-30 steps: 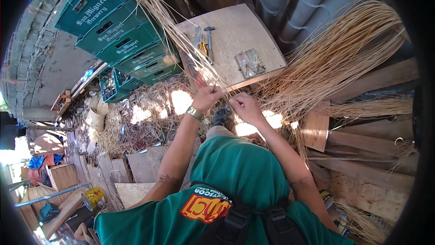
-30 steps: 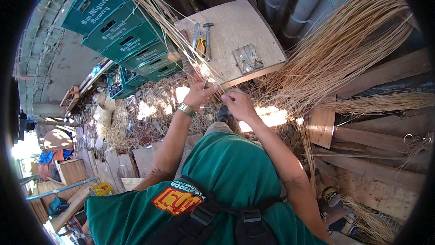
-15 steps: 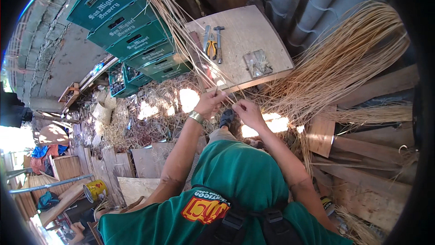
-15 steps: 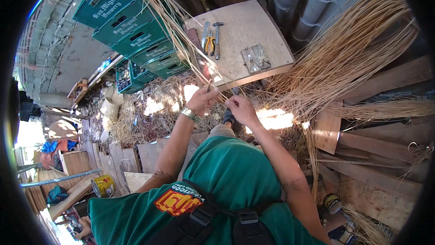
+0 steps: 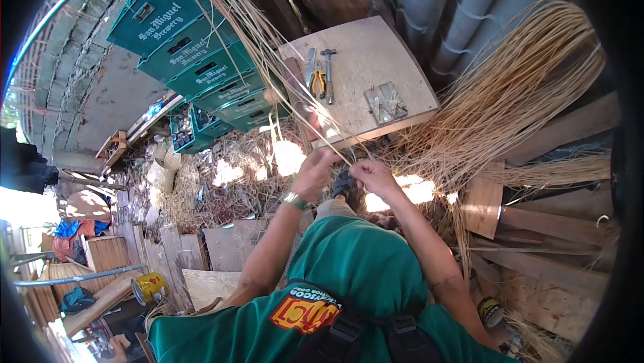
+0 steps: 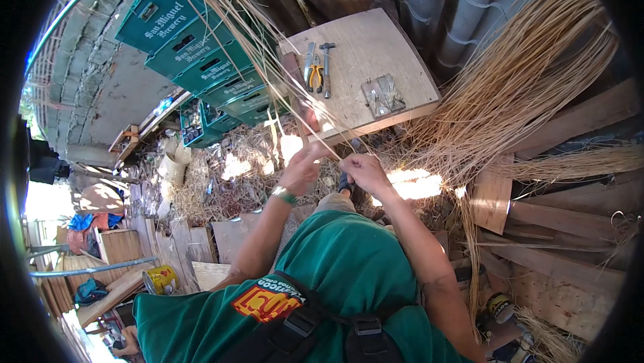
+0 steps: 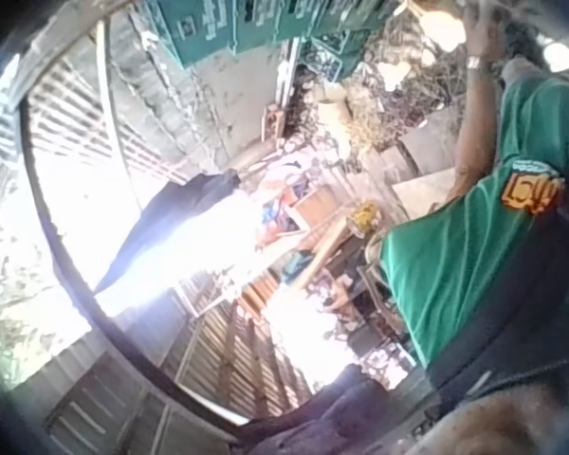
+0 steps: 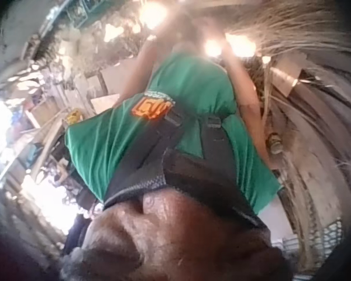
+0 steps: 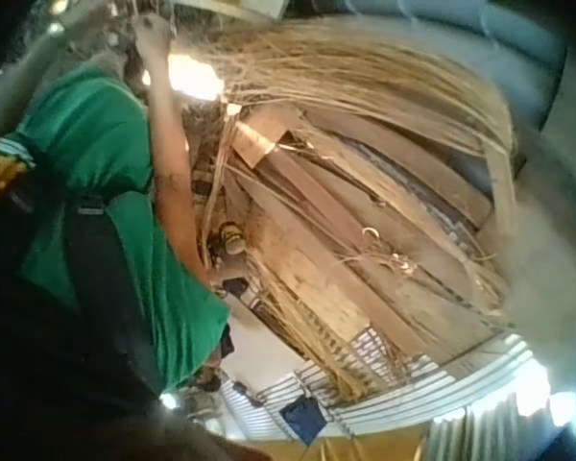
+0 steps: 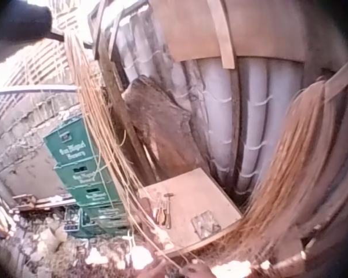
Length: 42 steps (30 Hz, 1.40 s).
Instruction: Splitting and cleaning long rattan strips using a knife in a workshop.
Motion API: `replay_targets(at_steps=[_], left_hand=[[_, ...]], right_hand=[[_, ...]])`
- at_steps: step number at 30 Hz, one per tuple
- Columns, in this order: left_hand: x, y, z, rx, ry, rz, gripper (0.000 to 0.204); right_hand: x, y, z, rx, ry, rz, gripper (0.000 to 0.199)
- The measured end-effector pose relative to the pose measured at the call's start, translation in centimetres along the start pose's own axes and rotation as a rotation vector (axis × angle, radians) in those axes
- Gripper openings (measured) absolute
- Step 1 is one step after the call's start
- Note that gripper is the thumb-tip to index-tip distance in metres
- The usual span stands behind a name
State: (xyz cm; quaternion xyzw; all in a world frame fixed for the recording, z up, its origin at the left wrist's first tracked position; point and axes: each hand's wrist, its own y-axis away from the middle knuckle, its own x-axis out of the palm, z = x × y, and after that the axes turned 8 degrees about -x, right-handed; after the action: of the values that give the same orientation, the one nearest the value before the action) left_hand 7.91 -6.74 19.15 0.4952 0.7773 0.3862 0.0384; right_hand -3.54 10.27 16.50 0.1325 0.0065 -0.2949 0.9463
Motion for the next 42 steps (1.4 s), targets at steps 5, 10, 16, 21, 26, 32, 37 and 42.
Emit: replay_targets(at_steps=[5,10,16,21,26,32,37,42], left_hand=[[-0.4,-4.2,-5.5,0.211,-0.179,-0.161,0.024],[-5.4,-6.9,-13.2,0.23,-0.436,-0.316,0.019],[-6.3,-6.9,-19.4,0.361,-0.429,-0.299,0.026],[-10.5,-10.4,-20.8,0.45,-0.329,-0.42,0.021],[-8.4,-13.9,-8.3,0.502,-0.64,-0.7,0.024],[10.3,-10.3,16.8,-0.019,-0.548,0.008,0.015],[16.4,-10.3,20.0,0.11,-0.485,0.297,0.013],[17.9,-10.6,9.8,0.021,-0.569,0.092,0.019]], right_hand=[[-1.1,3.2,-3.5,0.046,-0.123,-0.02,0.032],[-6.5,18.3,-22.5,-0.039,0.48,-0.369,0.016],[-10.5,57.9,-29.4,1.26,1.149,-0.266,0.032],[-11.4,68.1,-32.2,1.54,0.966,-0.276,0.025],[-8.6,56.9,-35.9,1.144,0.923,-0.26,0.027],[-7.1,26.7,-21.2,0.299,0.535,-0.762,0.048],[-8.5,19.7,-14.2,-0.15,0.431,-0.678,0.031],[-10.2,25.6,-13.0,0.071,0.189,-0.655,0.024]])
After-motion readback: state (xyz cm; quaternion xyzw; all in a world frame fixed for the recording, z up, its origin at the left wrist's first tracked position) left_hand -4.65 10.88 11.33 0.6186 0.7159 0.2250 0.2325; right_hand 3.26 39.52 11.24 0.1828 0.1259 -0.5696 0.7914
